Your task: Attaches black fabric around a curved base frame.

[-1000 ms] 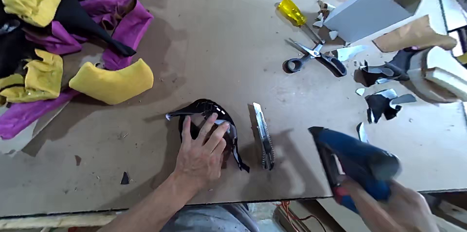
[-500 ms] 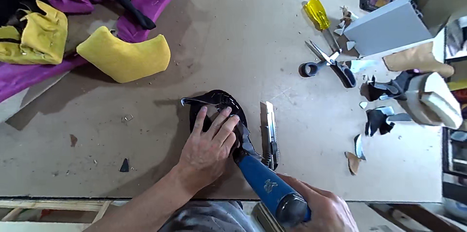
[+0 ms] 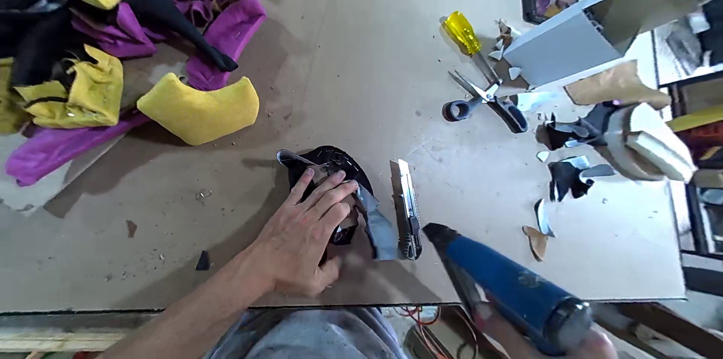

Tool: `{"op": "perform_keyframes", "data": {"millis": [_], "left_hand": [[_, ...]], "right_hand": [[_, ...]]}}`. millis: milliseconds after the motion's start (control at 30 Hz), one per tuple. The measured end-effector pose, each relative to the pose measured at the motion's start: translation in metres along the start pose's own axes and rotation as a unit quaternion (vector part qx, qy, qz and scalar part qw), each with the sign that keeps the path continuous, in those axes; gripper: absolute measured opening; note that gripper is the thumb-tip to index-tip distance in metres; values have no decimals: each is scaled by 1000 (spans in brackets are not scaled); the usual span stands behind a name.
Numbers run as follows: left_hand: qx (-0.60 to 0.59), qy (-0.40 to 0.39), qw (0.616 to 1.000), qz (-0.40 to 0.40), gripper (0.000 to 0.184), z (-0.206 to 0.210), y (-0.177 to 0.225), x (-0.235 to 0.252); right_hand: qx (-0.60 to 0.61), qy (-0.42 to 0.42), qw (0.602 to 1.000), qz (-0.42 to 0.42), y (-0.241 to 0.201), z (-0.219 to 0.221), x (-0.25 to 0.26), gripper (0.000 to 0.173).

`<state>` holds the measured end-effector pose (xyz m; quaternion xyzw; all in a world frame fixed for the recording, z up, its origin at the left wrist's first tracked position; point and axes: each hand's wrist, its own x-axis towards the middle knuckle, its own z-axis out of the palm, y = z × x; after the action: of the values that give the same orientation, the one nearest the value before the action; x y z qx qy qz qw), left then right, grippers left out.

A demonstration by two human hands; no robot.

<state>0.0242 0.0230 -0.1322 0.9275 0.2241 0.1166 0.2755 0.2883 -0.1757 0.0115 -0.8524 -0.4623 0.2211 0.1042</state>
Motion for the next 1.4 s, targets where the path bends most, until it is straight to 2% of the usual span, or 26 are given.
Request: {"op": "perform_keyframes", "data": {"millis": [67, 167, 267, 367, 467, 567, 667, 733, 800, 900, 1233, 1300, 1400], "left_hand": [[44, 1, 999, 17, 73, 2, 1, 0], [68, 60, 994, 63, 55, 12, -1, 0], [86, 79, 988, 102, 31, 13, -2, 3], [90, 60, 990, 85, 30, 7, 0, 10], [45, 63, 995, 55, 22, 7, 2, 12], [-32, 81, 995, 53, 20, 9, -6, 12], [-97, 85, 991, 47, 20, 9, -13, 8], [-118, 94, 988, 43, 20, 10, -15, 9], [-122, 105, 986, 42, 20, 12, -16, 9], [-112, 104, 987, 54, 20, 13, -16, 9], [-74, 105, 988, 84, 22, 14, -20, 11], [-101, 92, 987, 84, 25, 9, -22, 11], [-228, 48, 970, 65, 32, -16, -35, 8]], "right_hand": [[-57, 36, 996, 57, 4, -1, 0, 37], [-126, 95, 985, 69, 23, 19, 22, 42], [-110, 144, 982, 57, 53, 45, 58, 48], [-92, 145, 983, 68, 66, 59, 78, 54], [-94, 131, 984, 82, 65, 60, 72, 54], [-69, 131, 988, 46, 53, 39, 37, 43], [33, 61, 998, 11, 18, 20, -13, 39], [118, 12, 993, -15, -9, 24, -33, 36], [152, -11, 987, -42, -37, 36, -41, 32], [112, -37, 993, -32, -63, 52, -37, 32], [22, -73, 997, 1, -86, 71, -17, 32], [3, -56, 998, 23, -80, 64, -23, 29], [-28, 26, 996, 77, -50, 42, -33, 33]]}}
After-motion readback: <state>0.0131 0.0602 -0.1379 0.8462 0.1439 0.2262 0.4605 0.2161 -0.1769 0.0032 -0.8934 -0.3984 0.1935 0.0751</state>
